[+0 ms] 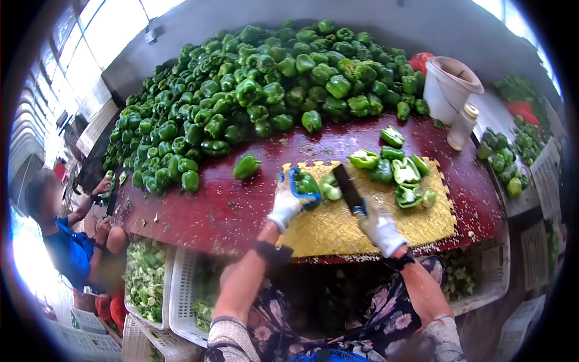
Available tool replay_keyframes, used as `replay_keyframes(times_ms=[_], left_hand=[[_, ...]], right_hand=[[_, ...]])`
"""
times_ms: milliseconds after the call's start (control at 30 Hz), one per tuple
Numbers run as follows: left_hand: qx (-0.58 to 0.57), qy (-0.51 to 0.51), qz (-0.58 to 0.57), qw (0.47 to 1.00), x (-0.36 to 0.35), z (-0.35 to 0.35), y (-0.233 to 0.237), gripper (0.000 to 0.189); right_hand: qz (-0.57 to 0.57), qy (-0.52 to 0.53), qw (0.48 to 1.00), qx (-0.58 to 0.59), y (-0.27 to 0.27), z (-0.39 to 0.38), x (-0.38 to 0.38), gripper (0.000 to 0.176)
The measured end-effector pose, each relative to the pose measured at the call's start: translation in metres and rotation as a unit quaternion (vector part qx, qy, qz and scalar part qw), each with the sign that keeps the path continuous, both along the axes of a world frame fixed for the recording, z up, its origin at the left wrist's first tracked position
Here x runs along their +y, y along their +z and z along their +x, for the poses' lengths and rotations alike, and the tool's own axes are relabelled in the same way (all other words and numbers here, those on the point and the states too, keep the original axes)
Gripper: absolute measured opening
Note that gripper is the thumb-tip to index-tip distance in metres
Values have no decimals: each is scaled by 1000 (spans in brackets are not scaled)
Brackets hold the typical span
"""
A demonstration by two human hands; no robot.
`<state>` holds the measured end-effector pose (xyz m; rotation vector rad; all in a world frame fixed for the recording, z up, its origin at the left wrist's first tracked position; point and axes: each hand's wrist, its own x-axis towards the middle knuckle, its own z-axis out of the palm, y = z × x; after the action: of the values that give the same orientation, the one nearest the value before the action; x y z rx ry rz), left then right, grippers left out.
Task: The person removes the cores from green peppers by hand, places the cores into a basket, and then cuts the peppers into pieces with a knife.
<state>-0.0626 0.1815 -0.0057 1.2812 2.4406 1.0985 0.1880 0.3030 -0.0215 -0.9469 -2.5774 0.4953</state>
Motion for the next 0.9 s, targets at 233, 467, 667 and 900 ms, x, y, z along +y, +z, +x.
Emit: replay_keyframes(times_ms=[233, 467, 667, 900], left_hand=[[97, 3, 78, 992, 16, 97, -20, 107], [-263, 14, 271, 926, -21, 87, -9, 85], [-346, 163, 328, 864, -46, 63, -40, 25], [-301, 61, 216, 927, 6, 92, -56, 78]], right_hand=[[-20, -35, 999, -37, -23, 17, 35, 47], [87, 112, 984, -110, 57, 25, -13, 62], [102, 144, 964, -201, 32, -9, -31, 32], [-96, 102, 982, -124, -20, -13, 9, 40]])
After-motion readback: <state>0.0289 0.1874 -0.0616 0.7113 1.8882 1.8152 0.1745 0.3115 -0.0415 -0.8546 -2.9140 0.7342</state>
